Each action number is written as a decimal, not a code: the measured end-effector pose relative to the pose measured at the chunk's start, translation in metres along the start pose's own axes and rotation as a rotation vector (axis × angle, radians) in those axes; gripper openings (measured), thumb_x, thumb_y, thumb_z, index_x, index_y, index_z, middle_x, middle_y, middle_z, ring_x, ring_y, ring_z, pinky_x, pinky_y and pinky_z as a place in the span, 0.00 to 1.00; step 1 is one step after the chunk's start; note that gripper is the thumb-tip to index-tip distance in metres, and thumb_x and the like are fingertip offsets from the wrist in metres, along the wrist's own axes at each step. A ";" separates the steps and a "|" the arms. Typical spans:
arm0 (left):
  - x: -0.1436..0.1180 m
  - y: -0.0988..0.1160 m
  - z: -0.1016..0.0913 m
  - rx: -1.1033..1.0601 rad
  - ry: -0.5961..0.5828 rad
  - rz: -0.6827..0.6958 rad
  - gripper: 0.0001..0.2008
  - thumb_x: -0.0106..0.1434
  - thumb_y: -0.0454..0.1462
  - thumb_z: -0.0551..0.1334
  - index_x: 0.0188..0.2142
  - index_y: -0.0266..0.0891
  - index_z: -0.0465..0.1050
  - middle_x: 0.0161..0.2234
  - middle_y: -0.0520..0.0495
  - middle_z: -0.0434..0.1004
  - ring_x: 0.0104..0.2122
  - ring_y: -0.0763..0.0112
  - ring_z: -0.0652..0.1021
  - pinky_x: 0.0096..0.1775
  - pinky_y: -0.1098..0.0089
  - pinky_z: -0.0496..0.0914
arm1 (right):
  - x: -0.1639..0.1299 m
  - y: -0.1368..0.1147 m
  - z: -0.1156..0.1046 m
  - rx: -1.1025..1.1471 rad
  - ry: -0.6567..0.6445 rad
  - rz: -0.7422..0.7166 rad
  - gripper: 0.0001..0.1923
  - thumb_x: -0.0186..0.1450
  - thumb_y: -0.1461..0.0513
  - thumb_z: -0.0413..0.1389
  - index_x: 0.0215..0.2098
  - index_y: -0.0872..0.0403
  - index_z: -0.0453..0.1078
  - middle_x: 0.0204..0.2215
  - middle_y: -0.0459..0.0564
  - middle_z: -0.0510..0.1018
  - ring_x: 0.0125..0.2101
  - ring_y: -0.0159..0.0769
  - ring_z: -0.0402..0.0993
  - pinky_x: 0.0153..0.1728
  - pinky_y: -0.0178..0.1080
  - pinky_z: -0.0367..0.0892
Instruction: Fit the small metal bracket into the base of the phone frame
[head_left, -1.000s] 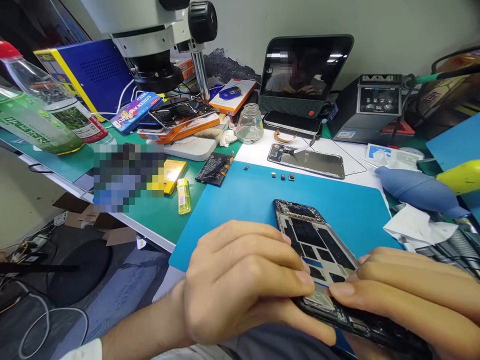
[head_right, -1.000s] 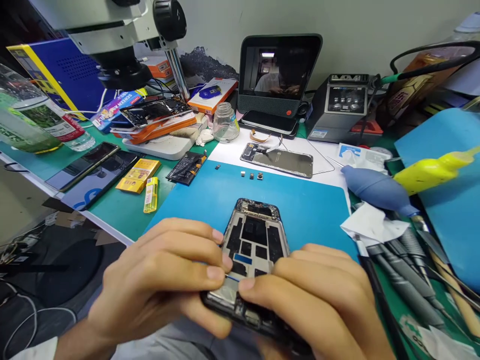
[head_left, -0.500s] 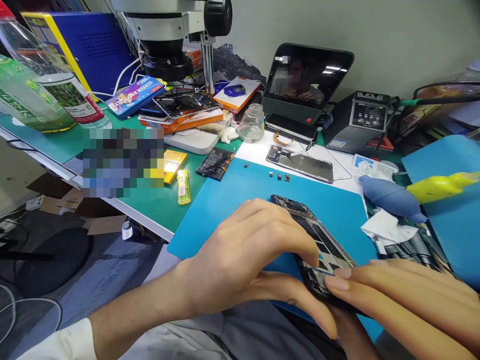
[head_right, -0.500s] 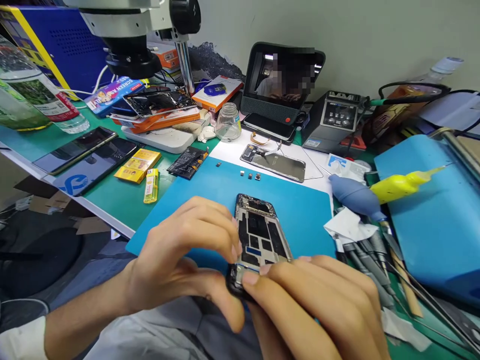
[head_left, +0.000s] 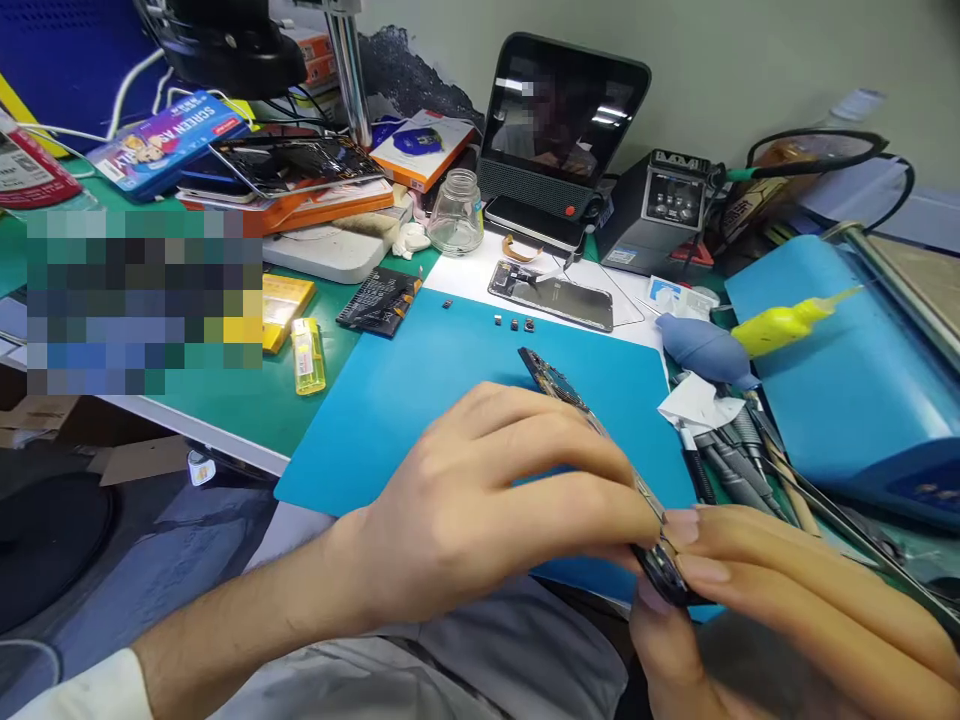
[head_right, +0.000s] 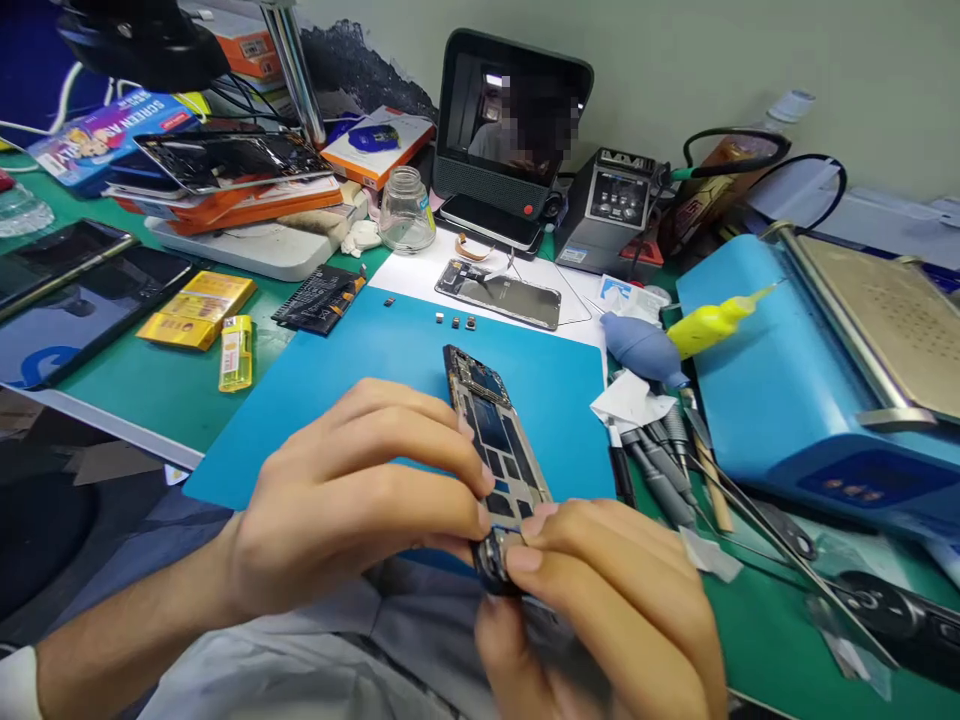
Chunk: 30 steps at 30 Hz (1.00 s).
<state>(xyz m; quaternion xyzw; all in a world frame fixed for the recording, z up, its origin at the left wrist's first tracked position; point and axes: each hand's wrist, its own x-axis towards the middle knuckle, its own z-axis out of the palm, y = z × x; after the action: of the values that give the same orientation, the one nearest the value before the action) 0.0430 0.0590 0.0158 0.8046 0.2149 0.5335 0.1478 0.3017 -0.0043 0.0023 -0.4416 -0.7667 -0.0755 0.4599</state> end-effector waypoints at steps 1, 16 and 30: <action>0.000 0.001 0.000 0.028 -0.012 0.009 0.06 0.93 0.38 0.70 0.58 0.40 0.89 0.56 0.49 0.98 0.60 0.69 0.90 0.70 0.66 0.81 | -0.003 0.001 -0.001 -0.002 0.004 0.005 0.23 0.69 0.45 0.84 0.56 0.38 0.87 0.51 0.52 0.89 0.53 0.63 0.92 0.46 0.61 0.90; -0.009 0.008 0.012 0.196 0.008 0.105 0.20 0.98 0.32 0.54 0.54 0.43 0.85 0.53 0.51 0.98 0.51 0.69 0.85 0.59 0.64 0.79 | -0.023 -0.012 0.001 -0.034 0.092 0.112 0.11 0.75 0.53 0.82 0.52 0.40 0.88 0.49 0.51 0.89 0.50 0.56 0.92 0.48 0.62 0.89; -0.006 0.035 0.040 0.353 -0.369 -0.040 0.10 0.96 0.35 0.62 0.59 0.38 0.84 0.45 0.49 0.92 0.43 0.56 0.80 0.46 0.53 0.70 | -0.061 -0.022 -0.016 -0.162 -0.034 0.312 0.18 0.83 0.68 0.73 0.65 0.42 0.88 0.60 0.49 0.90 0.59 0.44 0.90 0.63 0.48 0.88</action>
<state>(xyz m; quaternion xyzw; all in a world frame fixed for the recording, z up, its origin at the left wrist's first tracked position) 0.0847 0.0259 0.0117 0.8972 0.2901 0.3289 0.0525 0.3069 -0.0629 -0.0300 -0.5922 -0.6879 -0.0571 0.4158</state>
